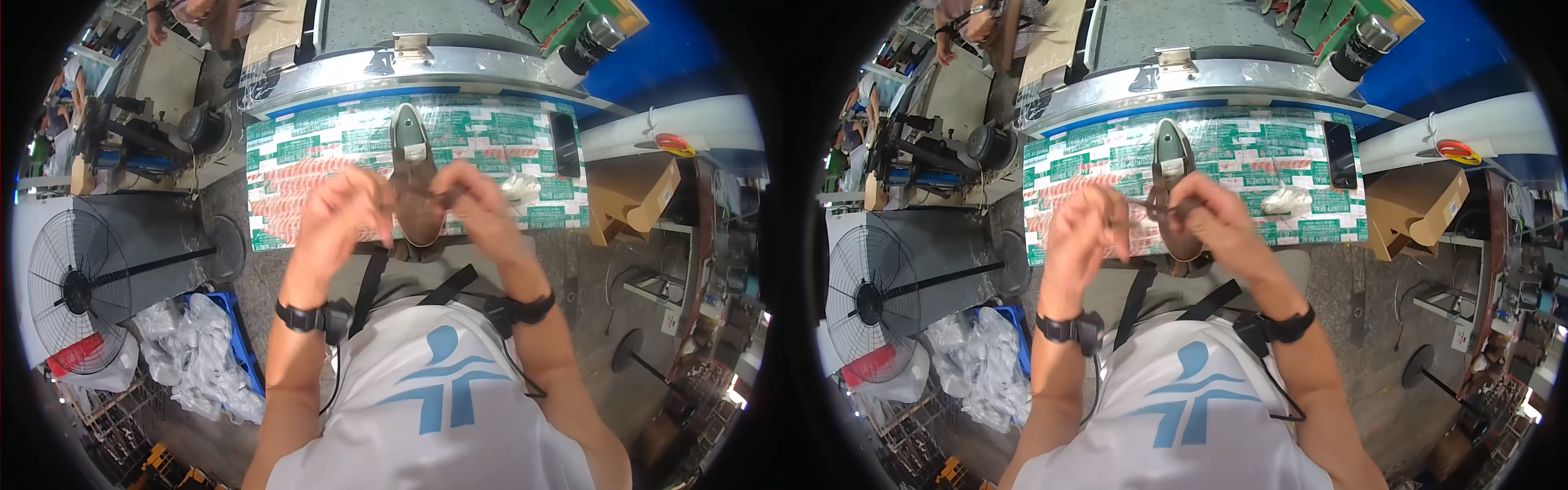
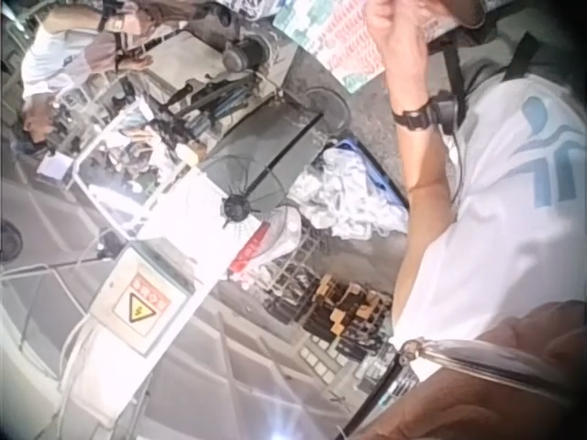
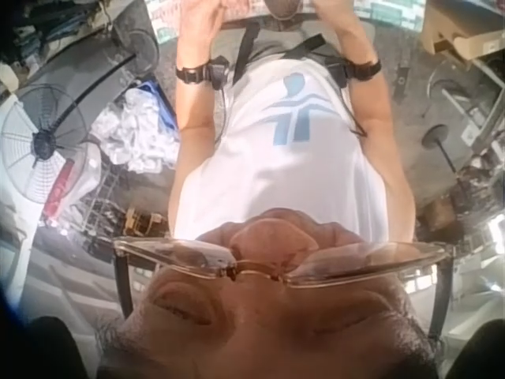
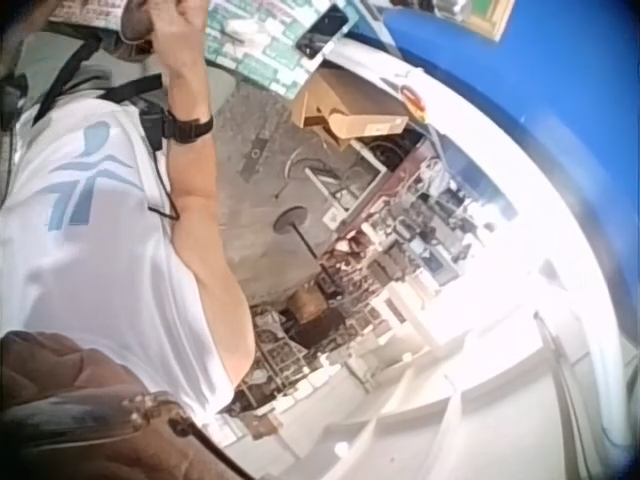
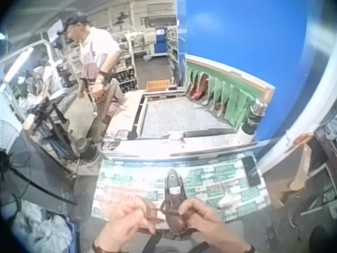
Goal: Checking and lacing shoes in a footwear production facility.
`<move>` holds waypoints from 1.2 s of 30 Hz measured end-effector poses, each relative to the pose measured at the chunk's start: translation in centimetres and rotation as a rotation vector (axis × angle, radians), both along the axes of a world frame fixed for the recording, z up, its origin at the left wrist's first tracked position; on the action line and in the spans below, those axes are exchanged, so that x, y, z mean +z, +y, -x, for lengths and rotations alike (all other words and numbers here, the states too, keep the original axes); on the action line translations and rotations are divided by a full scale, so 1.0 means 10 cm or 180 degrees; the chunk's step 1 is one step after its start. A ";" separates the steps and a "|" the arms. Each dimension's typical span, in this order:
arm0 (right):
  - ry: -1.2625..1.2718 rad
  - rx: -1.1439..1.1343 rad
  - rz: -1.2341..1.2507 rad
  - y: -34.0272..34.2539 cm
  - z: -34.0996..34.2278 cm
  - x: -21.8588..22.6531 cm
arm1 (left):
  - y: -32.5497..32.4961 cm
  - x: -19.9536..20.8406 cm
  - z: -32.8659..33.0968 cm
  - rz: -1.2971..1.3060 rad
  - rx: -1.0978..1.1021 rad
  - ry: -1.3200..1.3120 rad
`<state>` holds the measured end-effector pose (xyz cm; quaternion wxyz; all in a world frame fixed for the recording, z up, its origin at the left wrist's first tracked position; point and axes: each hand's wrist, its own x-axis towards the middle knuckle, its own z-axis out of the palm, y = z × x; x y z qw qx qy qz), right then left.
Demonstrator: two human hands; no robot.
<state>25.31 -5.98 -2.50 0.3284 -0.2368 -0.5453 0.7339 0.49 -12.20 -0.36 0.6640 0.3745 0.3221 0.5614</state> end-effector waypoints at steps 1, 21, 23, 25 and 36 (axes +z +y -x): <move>0.0654 -0.0213 0.0034 0.02 -0.07 0.05 | 0.09 -0.13 0.05 0.0408 0.0526 0.0395; -0.2363 -0.1482 -0.0543 0.38 -0.88 -0.18 | 0.27 -0.77 0.26 0.1159 0.0120 -0.0242; -0.2735 -0.1399 -0.0737 0.28 -0.78 -0.24 | 0.05 -0.53 0.06 0.1262 -0.0338 0.0446; -0.3105 -0.1302 -0.0935 0.20 -0.73 -0.31 | -0.13 -0.57 -0.10 0.1011 -0.1387 0.0757; -0.2331 0.1707 -0.0507 -0.55 -0.37 -0.60 | 0.04 -0.72 0.22 0.0837 0.0571 0.2414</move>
